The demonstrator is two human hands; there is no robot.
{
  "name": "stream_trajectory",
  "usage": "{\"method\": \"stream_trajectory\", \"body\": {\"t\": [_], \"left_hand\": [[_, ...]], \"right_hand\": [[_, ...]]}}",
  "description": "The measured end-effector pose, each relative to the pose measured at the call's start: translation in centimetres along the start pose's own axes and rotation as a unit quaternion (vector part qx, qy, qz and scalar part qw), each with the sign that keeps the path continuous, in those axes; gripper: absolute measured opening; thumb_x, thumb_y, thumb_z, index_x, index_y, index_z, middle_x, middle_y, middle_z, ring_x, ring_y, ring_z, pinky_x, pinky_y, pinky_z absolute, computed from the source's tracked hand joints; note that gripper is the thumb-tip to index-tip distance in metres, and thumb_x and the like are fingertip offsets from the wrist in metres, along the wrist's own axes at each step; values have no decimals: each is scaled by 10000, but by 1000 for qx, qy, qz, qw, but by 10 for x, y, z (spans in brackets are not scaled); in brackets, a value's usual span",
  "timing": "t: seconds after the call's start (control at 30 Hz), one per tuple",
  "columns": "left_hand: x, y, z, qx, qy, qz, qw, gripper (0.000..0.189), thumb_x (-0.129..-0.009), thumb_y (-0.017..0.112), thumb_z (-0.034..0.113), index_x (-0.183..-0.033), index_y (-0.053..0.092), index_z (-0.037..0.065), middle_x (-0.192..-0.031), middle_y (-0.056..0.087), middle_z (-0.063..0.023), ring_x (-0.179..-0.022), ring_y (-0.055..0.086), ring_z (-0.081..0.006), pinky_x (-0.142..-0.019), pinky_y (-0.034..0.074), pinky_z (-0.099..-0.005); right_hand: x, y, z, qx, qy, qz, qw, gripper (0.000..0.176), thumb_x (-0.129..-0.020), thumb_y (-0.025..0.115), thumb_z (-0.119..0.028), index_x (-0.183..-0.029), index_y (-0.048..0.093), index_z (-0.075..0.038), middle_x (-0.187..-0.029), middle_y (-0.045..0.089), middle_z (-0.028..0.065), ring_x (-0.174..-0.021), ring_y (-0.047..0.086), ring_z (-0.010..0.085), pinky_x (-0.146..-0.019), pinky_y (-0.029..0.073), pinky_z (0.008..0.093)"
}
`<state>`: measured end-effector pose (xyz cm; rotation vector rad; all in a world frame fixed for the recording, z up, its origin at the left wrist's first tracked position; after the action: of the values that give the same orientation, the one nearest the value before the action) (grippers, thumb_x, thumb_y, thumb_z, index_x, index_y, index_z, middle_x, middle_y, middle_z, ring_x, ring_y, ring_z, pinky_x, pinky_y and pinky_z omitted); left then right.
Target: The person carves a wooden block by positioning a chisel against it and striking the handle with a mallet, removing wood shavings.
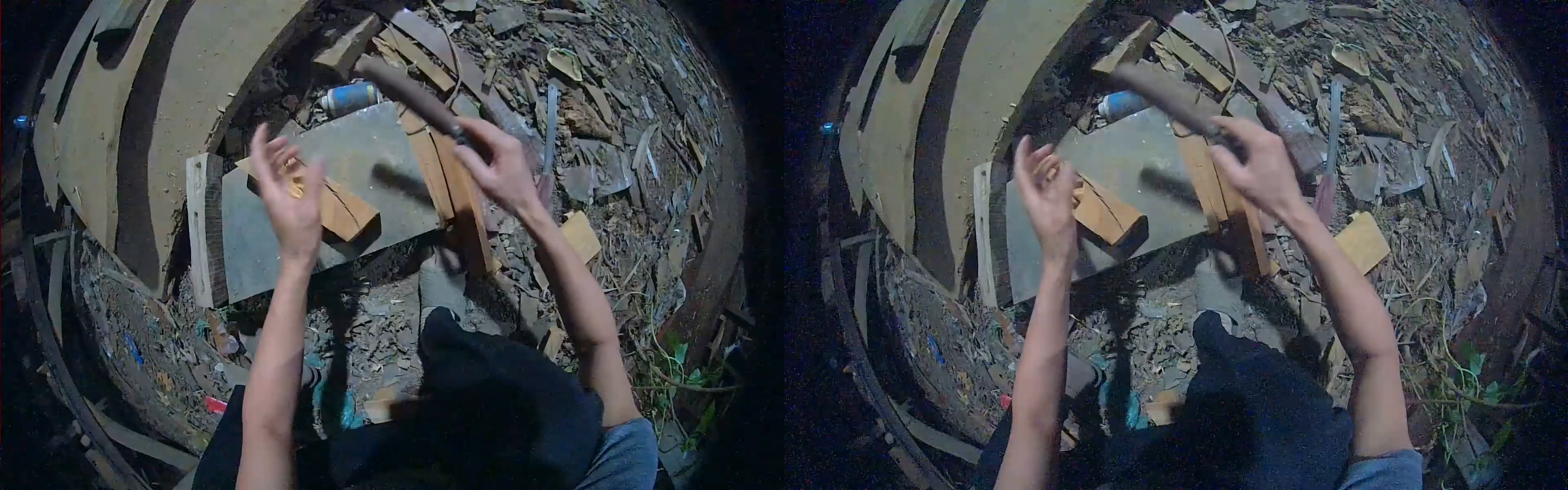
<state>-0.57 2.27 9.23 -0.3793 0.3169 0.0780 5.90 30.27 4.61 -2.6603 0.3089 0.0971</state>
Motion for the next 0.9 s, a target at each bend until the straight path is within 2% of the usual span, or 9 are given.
{"method": "stream_trajectory", "body": {"t": [0.07, 0.2, 0.23, 0.43, 0.6, 0.67, 0.73, 0.83, 0.9], "left_hand": [[8, 34, 26, 320, -94, -145, 932, 719, -875, 707, 186, -1460, 304, 78, -1294, 436, -132, -1140, 472, -243, -1002, 386, -378], [7, 20, 18, 572, -209, -122, 784, 127, -951, 602, 269, -960, 557, 151, -704, 492, 23, -652, 474, -104, -894, 446, -351], [4, 8, 23, 498, -272, -3, 824, 286, -980, 541, 318, -751, 449, 175, -542, 331, 64, -513, 346, -82, -775, 449, -323], [1, -85, -15, 459, -261, 155, 835, 291, -966, 563, 303, -741, 441, 164, -564, 367, 39, -527, 373, -104, -686, 442, -322], [7, -113, -19, 429, -253, 253, 829, 296, -941, 591, 273, -717, 439, 151, -562, 314, 36, -517, 336, -100, -646, 426, -309], [3, -115, -14, 447, -238, 276, 817, 295, -941, 590, 265, -713, 439, 153, -551, 303, 38, -503, 328, -97, -613, 415, -308], [-5, -119, -3, 446, -223, 284, 819, 302, -948, 577, 271, -711, 432, 153, -542, 301, 39, -495, 319, -96, -569, 381, -296], [-25, -118, 16, 432, -122, 225, 865, 337, -962, 548, 308, -692, 417, 154, -534, 306, 35, -486, 310, -101, -525, 313, -280], [-32, -111, 18, 411, -109, 230, 876, 348, -959, 552, 313, -683, 412, 155, -533, 311, 33, -486, 322, -103, -523, 310, -280]], "right_hand": [[2, 23, -51, -21, -109, -51, 993, 397, -808, 624, -127, -1179, 600, 13, -1032, 663, 186, -944, 655, 301, -862, 512, 374], [20, 80, -101, -66, -178, -150, 970, 384, -820, 647, -216, -1141, 612, -9, -932, 634, 191, -906, 629, 358, -820, 501, 418], [20, 81, -97, -67, -204, -128, 968, 384, -821, 652, -227, -1138, 615, -14, -920, 634, 190, -899, 627, 360, -814, 498, 426], [-7, -9, 48, 349, -54, 168, 920, 432, -787, 690, -263, -1132, 583, -27, -1149, 583, 198, -1047, 568, 364, -864, 472, 444], [19, -51, 155, 428, 81, 58, 898, 668, -846, 665, -321, -1395, 383, -65, -1153, 557, 224, -1024, 572, 408, -889, 468, 457], [13, -54, 158, 348, 48, 91, 932, 631, -863, 647, -326, -1377, 413, -45, -1206, 568, 237, -1100, 576, 373, -899, 475, 410], [7, -47, 136, -69, 245, 80, 964, 580, -898, 631, -346, -1315, 465, 22, -1159, 622, 190, -1011, 631, 252, -813, 504, 332], [11, -12, 70, -342, 298, 0, 891, 522, -913, 616, -331, -1282, 488, 16, -1088, 638, 164, -878, 648, 220, -678, 526, 314], [19, 21, 35, -594, 330, -36, 733, 467, -926, 597, -317, -1260, 502, -5, -1042, 643, 158, -810, 644, 201, -581, 521, 294]]}}
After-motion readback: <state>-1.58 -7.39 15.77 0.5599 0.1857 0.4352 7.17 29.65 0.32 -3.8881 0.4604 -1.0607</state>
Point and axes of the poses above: each hand's wrist, its own x-axis away from the middle knuckle, its own y-axis out of the palm, z = x × y, the point moved 6 cm from there along -x, towards the middle knuckle
